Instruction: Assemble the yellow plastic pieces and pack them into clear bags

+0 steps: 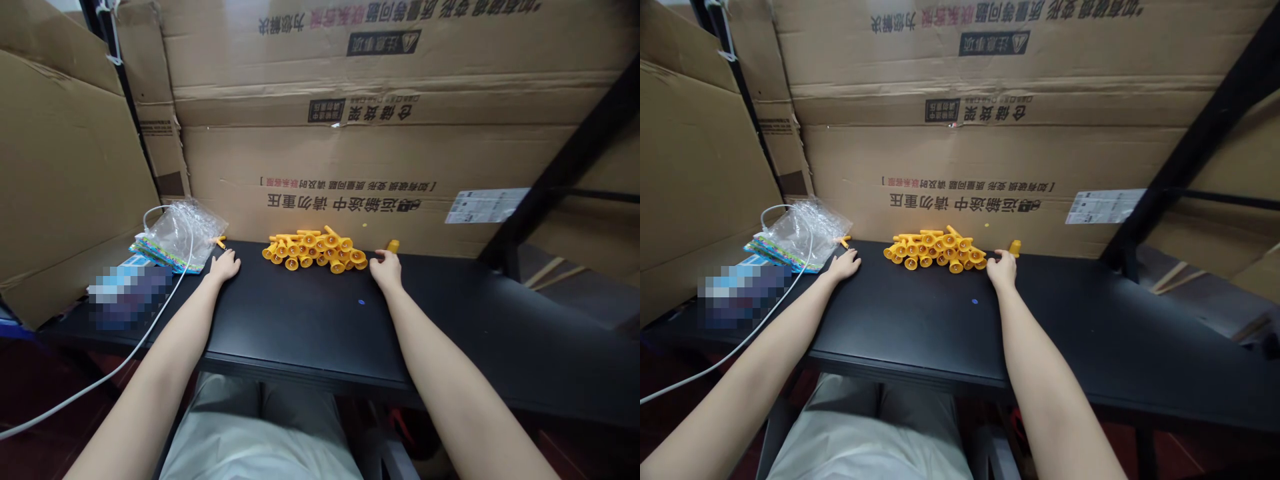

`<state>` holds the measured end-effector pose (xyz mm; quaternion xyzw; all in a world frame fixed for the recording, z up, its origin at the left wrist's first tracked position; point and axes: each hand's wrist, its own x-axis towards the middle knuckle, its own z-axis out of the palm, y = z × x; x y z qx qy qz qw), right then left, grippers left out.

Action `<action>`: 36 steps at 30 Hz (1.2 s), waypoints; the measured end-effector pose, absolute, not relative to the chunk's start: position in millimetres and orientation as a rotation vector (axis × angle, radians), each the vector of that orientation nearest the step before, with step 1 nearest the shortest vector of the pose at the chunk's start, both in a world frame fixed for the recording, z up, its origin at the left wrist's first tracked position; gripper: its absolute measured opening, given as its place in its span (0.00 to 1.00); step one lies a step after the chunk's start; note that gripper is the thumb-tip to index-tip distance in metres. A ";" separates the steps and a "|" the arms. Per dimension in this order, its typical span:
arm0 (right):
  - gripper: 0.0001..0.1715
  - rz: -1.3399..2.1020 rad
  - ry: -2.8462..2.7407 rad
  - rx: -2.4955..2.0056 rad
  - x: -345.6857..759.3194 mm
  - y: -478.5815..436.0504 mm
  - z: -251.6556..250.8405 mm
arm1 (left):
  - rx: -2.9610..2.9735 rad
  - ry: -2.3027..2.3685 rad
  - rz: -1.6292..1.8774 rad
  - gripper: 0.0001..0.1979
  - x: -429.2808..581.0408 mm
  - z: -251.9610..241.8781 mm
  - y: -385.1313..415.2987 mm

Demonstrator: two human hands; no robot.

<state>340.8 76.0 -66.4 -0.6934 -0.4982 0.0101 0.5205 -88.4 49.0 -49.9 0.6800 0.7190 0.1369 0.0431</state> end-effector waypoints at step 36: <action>0.14 0.047 -1.237 -1.686 335.3 70.6 -59.9 | 2.238 2.081 0.513 0.24 -84.2 -44.6 44.6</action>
